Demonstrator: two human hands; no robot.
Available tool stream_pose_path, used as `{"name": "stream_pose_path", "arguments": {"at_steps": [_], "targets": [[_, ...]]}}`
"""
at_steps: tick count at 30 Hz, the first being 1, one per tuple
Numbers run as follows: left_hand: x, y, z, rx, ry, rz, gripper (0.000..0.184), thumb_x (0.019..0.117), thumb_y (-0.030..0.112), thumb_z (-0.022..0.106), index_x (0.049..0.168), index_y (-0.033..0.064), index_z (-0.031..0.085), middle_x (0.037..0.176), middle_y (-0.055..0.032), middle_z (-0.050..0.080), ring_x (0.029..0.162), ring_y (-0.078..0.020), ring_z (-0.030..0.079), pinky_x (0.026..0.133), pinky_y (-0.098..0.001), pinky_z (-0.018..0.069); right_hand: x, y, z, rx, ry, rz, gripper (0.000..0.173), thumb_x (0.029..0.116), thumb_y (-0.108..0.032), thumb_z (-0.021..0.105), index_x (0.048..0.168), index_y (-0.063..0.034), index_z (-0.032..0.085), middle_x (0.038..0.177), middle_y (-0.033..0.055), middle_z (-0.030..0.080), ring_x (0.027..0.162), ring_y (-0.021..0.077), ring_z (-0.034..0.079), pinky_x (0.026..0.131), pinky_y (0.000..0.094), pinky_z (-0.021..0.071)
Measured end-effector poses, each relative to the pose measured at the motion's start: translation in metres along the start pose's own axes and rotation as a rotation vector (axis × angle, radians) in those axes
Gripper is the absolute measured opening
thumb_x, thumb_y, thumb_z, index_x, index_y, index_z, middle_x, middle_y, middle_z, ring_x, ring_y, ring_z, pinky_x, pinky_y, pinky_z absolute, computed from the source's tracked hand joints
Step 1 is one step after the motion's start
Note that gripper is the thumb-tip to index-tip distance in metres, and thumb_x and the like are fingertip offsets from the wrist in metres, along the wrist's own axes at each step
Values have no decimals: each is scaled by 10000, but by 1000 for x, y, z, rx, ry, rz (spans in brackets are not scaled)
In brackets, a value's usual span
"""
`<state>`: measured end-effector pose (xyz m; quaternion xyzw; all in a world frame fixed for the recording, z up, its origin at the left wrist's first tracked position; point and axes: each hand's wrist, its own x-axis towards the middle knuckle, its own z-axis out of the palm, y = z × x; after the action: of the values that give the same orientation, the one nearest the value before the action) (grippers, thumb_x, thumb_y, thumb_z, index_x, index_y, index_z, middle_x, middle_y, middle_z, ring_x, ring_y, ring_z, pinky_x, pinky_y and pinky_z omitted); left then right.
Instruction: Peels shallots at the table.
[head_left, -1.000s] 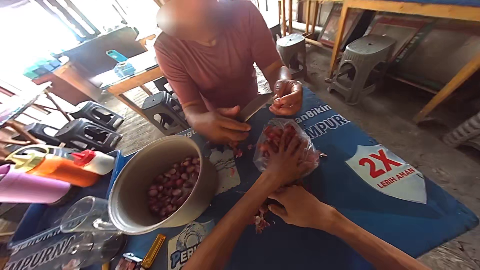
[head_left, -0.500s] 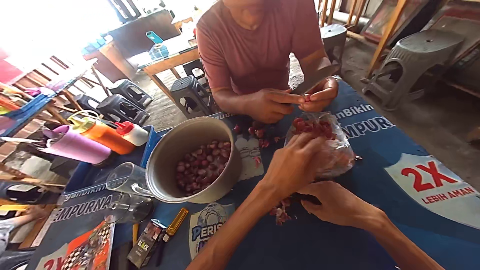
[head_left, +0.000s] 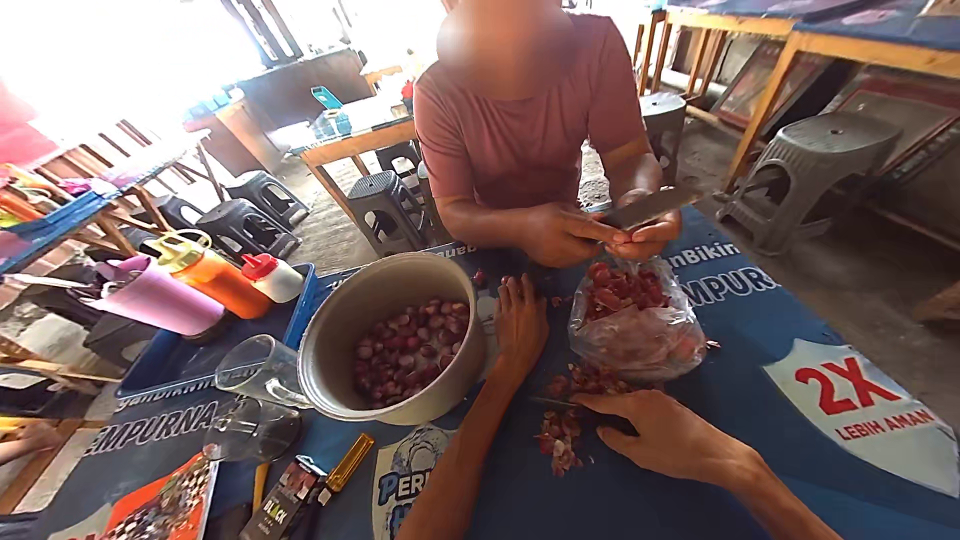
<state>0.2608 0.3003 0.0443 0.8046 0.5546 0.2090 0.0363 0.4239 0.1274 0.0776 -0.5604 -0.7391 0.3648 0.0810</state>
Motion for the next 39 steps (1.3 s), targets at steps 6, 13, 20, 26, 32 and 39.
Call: {"name": "stream_pose_path", "arguments": {"at_steps": [6,13,20,26,32,39], "targets": [[9,1,-16,-107,-103,-40,342,1057,158,495,1298,-66,591,1371,-303,542,1324,-445,506,1064,-506,461,-3,2,-6,-8,-40,-3,471,1003,-234,569,1472,-278,573,1183,151,716,1104,346,667,934,584,490],[-51,-6,-45,-854,-14,-122,297,1065,92,455,1214,-94,633,992,-170,692,877,-169,682,840,-340,567,-12,15,-22,303,310,-71,225,996,-237,589,1080,-79,725,850,10,657,706,55,582,667,271,498],[-108,5,-55,-1191,-261,-102,308,1028,49,492,1287,-89,586,1153,-115,685,1019,-102,679,933,-281,564,7,0,1,271,598,-54,287,998,-278,569,1136,-81,725,854,32,676,700,68,602,649,260,508],[-123,10,-39,-1187,-182,58,370,963,40,615,1298,-106,557,1127,-118,699,985,-108,697,890,-266,585,26,-6,11,226,613,-131,327,963,-313,631,1182,-91,732,1036,51,736,907,103,684,820,300,560],[-128,4,-30,-1083,-76,87,334,921,86,699,1203,-74,620,1062,-118,718,921,-118,714,849,-273,600,36,-10,7,257,581,-134,277,984,-305,614,1054,-67,738,864,28,687,722,48,612,671,222,509],[-130,6,-31,-1019,-12,59,416,896,76,709,1245,-106,578,1083,-155,717,930,-136,721,845,-280,595,39,-4,11,290,546,-211,319,951,-300,661,1160,-73,743,1043,35,728,903,43,664,811,224,546]]}}
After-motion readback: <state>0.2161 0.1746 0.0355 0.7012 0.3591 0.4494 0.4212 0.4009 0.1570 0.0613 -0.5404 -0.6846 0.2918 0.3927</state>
